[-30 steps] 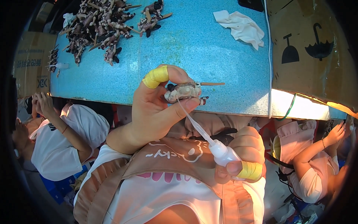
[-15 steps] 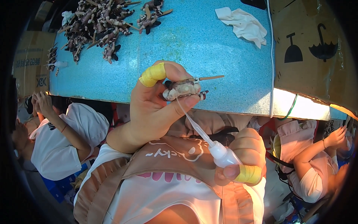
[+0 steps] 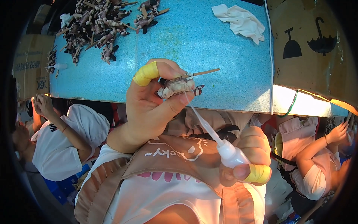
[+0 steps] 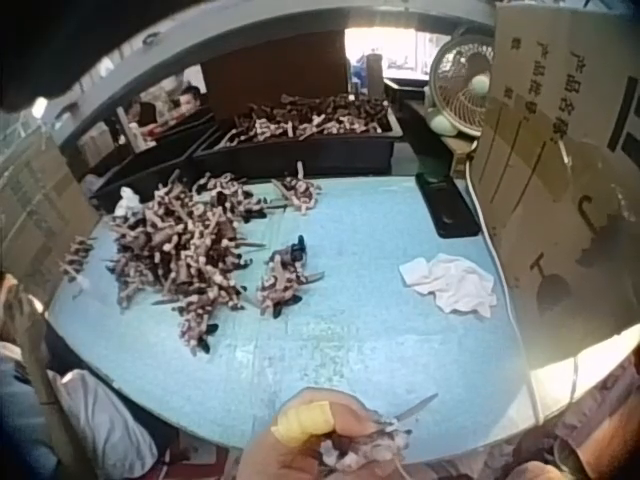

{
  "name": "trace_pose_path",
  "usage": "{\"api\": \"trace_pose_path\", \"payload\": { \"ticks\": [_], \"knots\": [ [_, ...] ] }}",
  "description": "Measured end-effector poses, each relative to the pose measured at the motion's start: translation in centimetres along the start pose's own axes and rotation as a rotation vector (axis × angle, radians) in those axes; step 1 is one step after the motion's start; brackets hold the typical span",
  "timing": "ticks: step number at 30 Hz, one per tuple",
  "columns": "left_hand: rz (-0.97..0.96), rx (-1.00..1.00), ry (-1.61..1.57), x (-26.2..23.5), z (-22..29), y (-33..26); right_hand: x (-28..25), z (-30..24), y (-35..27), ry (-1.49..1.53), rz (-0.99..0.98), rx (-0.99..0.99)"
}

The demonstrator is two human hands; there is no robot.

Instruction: The person applies glue from a squeeze bottle onto action figure components and attaches the parts together by hand.

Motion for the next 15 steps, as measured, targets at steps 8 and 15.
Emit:
{"api": "trace_pose_path", "payload": {
  "ticks": [8,15],
  "knots": [
    [-0.048,0.008,-0.001,0.03,0.09,0.26,-0.28,0.38,0.58,0.003,-0.117,0.082],
    [-0.051,-0.051,-0.052,0.33,0.08,-0.10,-0.80,-0.01,0.16,-0.008,-0.087,0.066]
  ]
}}
Point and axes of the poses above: each hand's wrist, its own y-axis towards the middle knuckle, its own x-axis out of the palm, z = x × y, the point moved 4 cm from there along y, towards the middle knuckle, and after that the axes turned 9 degrees about -x, right-handed, at the moved point
